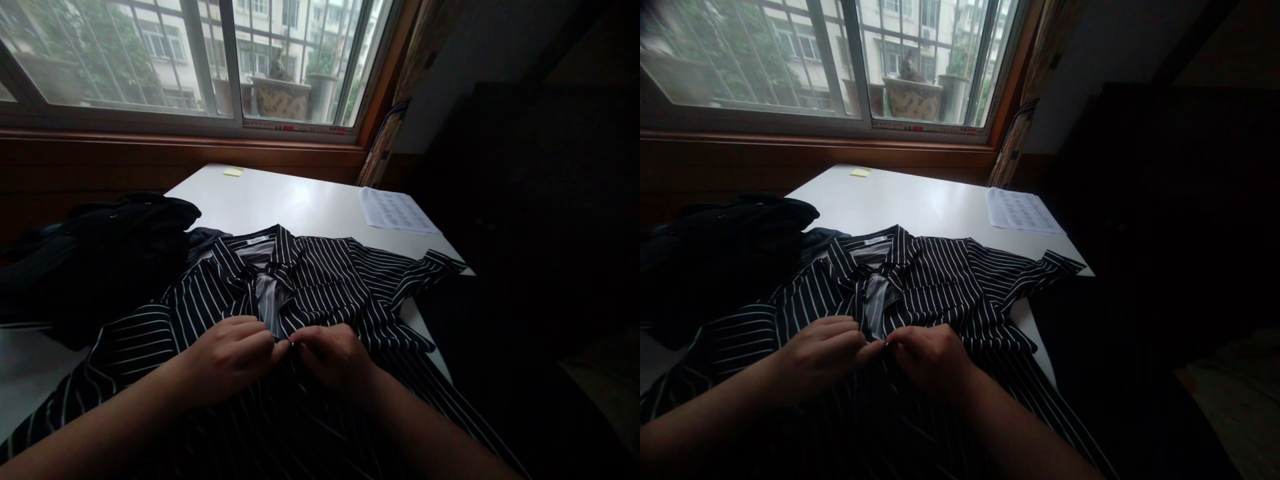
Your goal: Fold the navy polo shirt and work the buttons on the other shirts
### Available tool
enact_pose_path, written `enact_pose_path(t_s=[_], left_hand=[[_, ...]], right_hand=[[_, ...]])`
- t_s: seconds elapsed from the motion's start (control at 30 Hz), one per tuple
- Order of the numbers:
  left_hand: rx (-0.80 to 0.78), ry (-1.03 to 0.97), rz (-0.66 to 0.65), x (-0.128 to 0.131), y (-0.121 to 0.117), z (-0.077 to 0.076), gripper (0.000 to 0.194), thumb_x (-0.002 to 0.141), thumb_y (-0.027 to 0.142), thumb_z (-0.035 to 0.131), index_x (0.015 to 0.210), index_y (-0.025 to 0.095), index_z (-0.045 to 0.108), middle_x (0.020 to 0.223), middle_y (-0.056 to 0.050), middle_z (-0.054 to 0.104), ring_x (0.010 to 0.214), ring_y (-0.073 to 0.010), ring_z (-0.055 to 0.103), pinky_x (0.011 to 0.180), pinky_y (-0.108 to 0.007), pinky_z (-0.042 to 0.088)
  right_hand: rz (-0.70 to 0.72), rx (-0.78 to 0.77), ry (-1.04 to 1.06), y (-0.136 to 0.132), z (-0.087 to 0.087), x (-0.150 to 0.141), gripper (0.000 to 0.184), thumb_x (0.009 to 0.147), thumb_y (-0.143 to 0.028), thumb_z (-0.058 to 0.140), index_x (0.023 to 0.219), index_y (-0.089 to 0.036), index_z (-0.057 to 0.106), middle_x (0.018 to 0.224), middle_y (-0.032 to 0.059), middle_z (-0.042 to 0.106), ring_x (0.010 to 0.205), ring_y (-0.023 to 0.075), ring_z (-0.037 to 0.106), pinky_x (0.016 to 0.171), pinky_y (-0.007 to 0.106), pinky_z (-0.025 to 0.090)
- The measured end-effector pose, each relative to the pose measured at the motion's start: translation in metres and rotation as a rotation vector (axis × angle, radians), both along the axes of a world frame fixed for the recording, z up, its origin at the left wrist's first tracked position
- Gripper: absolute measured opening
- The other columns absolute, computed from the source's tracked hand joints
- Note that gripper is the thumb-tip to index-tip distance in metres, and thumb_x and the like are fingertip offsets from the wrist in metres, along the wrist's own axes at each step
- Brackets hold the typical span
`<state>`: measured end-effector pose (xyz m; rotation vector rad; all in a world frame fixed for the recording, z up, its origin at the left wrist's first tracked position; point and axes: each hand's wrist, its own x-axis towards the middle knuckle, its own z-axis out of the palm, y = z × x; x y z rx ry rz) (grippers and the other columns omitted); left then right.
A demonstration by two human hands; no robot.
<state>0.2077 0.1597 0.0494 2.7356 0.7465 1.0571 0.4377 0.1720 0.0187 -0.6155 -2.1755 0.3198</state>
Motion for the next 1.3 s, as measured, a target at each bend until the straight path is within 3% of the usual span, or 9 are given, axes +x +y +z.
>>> enact_pose_path(t_s=[0.17,0.3,0.6,0.77,0.83,0.93,1.1,1.2,1.3], left_hand=[[0.185,0.082,-0.029,-0.002,0.0,0.008,0.018,0.099,0.011,0.05,0.086,0.015,0.061,0.063,0.004,0.047,0.056,-0.0109,0.04,0.051,-0.028,0.033],[0.295,0.095,-0.047,-0.007,-0.001,0.006,0.009,0.096,0.011,0.055,0.101,0.012,0.062,0.065,0.003,0.052,0.058,-0.0119,0.043,0.052,-0.028,0.035],[0.259,-0.002,-0.021,-0.005,-0.009,0.007,0.013,0.095,0.007,0.056,0.102,0.012,0.066,0.062,0.003,0.056,0.054,-0.0104,0.047,0.052,-0.027,0.039],[0.323,-0.003,-0.105,-0.011,-0.005,0.011,0.022,0.098,0.009,0.049,0.114,0.007,0.065,0.063,0.0,0.059,0.054,-0.0127,0.05,0.051,-0.029,0.04],[0.352,0.005,-0.128,-0.011,-0.004,0.014,0.022,0.098,0.008,0.048,0.111,0.006,0.065,0.064,0.0,0.061,0.054,-0.0132,0.052,0.051,-0.03,0.04],[0.287,-0.037,-0.095,-0.007,-0.005,0.016,0.014,0.095,0.006,0.054,0.093,0.01,0.066,0.06,0.002,0.059,0.05,-0.0108,0.049,0.049,-0.029,0.038],[0.144,-0.127,-0.038,0.001,-0.01,0.007,0.028,0.085,0.003,0.067,0.066,0.016,0.052,0.052,0.008,0.047,0.044,-0.007,0.04,0.047,-0.028,0.031],[0.156,-0.115,-0.057,0.0,-0.011,0.001,0.027,0.086,0.003,0.066,0.068,0.017,0.052,0.053,0.008,0.05,0.045,-0.0066,0.043,0.049,-0.027,0.034],[0.155,-0.097,-0.059,0.0,-0.01,-0.001,0.025,0.087,0.005,0.065,0.07,0.017,0.053,0.053,0.008,0.052,0.045,-0.0067,0.044,0.048,-0.027,0.034]], right_hand=[[-0.038,0.112,0.038,-0.005,0.002,0.001,0.01,0.095,-0.018,0.054,0.1,-0.021,0.062,0.057,-0.0063,0.059,0.044,0.0074,0.05,0.047,0.021,0.038],[-0.023,0.172,0.041,-0.009,0.006,0.004,0.014,0.094,-0.015,0.055,0.106,-0.022,0.061,0.054,-0.0084,0.049,0.043,0.0072,0.041,0.046,0.022,0.031],[0.048,0.293,0.023,-0.012,0.015,0.008,0.02,0.093,-0.012,0.055,0.111,-0.019,0.059,0.062,-0.0036,0.063,0.05,0.01,0.051,0.051,0.026,0.039],[0.046,0.309,0.034,-0.014,0.021,0.007,0.016,0.092,-0.012,0.057,0.105,-0.02,0.063,0.066,-0.0029,0.063,0.058,0.0117,0.053,0.056,0.028,0.045],[-0.007,0.314,0.033,-0.015,0.021,0.006,0.015,0.09,-0.013,0.061,0.099,-0.024,0.065,0.076,-0.0009,0.064,0.069,0.0142,0.056,0.064,0.03,0.049],[-0.079,0.303,0.045,-0.015,0.017,0.005,0.015,0.088,-0.015,0.065,0.097,-0.026,0.066,0.097,0.0021,0.063,0.089,0.0174,0.057,0.077,0.032,0.054],[0.029,0.245,0.085,-0.011,0.011,0.004,0.024,0.089,-0.012,0.064,0.111,-0.019,0.058,0.121,0.0071,0.063,0.102,0.0171,0.06,0.084,0.033,0.054],[0.108,0.233,0.056,-0.008,0.012,0.003,0.024,0.094,-0.013,0.058,0.117,-0.019,0.057,0.108,0.005,0.07,0.089,0.0142,0.064,0.078,0.031,0.053],[0.091,0.222,0.045,-0.006,0.015,0.001,0.016,0.096,-0.015,0.056,0.11,-0.019,0.062,0.088,0.0021,0.068,0.074,0.0123,0.06,0.07,0.028,0.051]])
